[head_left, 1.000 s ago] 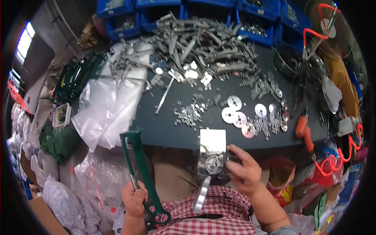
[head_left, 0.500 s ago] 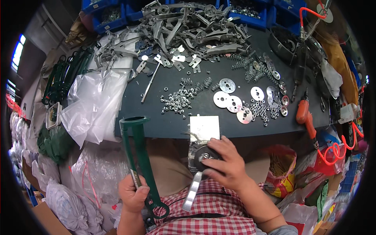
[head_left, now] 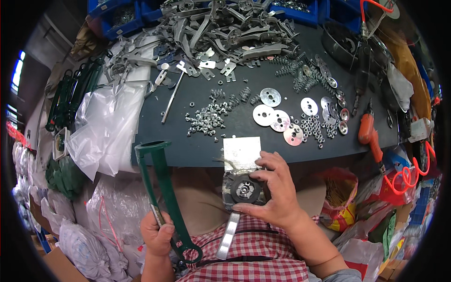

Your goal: The recorder assembles metal components including brackets and washers, uses a hand press and pneumatic screwdrivers, and places finished items into plastic bags.

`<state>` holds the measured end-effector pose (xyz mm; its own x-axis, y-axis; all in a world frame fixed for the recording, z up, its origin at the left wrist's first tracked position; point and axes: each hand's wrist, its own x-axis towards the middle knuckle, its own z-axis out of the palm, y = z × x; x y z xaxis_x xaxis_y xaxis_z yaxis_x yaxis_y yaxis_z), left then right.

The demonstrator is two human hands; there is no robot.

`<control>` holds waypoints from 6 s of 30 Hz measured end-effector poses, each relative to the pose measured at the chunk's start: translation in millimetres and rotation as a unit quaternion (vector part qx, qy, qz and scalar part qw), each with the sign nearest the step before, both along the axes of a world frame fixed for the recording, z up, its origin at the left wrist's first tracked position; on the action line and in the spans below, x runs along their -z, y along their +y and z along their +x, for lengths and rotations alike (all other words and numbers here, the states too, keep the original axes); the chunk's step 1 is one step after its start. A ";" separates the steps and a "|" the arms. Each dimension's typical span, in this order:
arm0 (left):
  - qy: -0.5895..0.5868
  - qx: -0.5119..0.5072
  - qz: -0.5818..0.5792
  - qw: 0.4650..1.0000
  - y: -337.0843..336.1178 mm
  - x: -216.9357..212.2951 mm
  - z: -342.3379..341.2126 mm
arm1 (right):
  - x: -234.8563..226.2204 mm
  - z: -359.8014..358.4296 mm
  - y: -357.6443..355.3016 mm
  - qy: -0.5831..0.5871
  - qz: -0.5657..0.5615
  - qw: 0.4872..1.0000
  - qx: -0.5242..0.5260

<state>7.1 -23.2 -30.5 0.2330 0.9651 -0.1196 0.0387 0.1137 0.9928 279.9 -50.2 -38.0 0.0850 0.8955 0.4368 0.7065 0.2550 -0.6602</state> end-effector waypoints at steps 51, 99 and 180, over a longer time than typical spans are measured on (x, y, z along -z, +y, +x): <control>-0.281 0.049 0.318 0.904 57.9 -60.1 109.2 | 21.6 20.2 3.3 0.150 0.010 0.980 -0.130; 0.118 0.198 0.258 0.938 30.8 17.0 108.9 | -53.0 113.0 49.9 -0.199 0.047 0.968 0.143; -0.296 0.299 -0.170 0.891 108.6 -27.4 137.1 | -13.5 12.5 -78.8 0.210 -0.079 0.974 -0.019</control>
<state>144.3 85.4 -3.1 0.8131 0.5783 -0.0666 -0.3253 0.5461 0.7720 292.4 -129.0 -24.5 0.1913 0.9547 0.2277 0.3578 0.1482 -0.9220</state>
